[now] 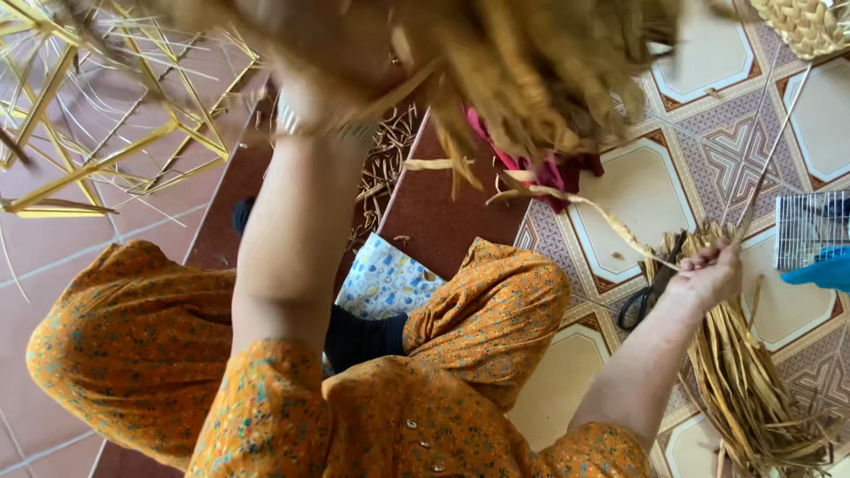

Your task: The person sits on a tiled floor and uses shears to trim and split dried plant stems. They repeatedly cut the stems into smaller pieces, occasionally gathering and bundling them with a red cloth. The trimmed pieces accumulate on the floor.

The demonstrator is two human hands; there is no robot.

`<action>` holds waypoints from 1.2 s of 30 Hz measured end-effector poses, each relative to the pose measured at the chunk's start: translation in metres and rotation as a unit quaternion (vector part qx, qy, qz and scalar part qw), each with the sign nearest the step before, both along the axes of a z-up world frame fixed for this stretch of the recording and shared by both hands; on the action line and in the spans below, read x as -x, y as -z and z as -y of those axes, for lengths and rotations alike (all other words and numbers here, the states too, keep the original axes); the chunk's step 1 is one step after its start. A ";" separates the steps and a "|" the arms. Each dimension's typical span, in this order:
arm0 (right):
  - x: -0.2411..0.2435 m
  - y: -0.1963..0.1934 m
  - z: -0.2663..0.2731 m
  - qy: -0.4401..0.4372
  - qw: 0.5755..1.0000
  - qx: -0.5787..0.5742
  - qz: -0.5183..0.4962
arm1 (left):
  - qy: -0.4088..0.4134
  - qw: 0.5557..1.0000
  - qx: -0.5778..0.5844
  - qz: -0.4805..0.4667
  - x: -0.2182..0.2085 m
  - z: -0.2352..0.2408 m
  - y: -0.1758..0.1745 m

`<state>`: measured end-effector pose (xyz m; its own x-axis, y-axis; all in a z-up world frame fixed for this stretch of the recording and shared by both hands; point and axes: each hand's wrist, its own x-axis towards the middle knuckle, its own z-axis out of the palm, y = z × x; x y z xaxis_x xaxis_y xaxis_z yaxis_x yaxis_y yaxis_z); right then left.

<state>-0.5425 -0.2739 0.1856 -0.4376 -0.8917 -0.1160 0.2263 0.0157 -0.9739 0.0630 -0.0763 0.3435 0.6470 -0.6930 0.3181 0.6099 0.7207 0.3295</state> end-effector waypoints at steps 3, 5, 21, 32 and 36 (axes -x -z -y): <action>0.019 0.000 0.001 0.017 1.000 -0.002 -0.016 | -0.107 0.993 -0.034 0.028 -0.003 -0.063 0.045; 0.024 -0.003 -0.003 0.009 1.000 -0.004 -0.019 | -0.115 0.989 -0.096 -0.016 -0.003 -0.100 0.088; -0.137 -0.141 -0.050 -0.194 0.931 0.202 -0.234 | 0.062 0.949 -0.262 -0.163 -0.060 -0.146 0.289; -0.306 -0.003 -0.201 -0.755 0.445 0.191 -0.442 | -0.005 0.792 -0.580 -0.188 -0.005 -0.183 0.323; -0.320 0.051 -0.162 -0.693 0.456 0.237 -0.506 | 0.056 0.855 -0.459 -0.234 -0.026 -0.135 0.373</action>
<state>-0.2230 -0.1117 0.1345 0.9681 -0.2137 -0.1306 -0.2503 -0.8060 -0.5364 0.0894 0.0587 -0.0299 0.4680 -0.5780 -0.6684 0.8780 0.2180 0.4262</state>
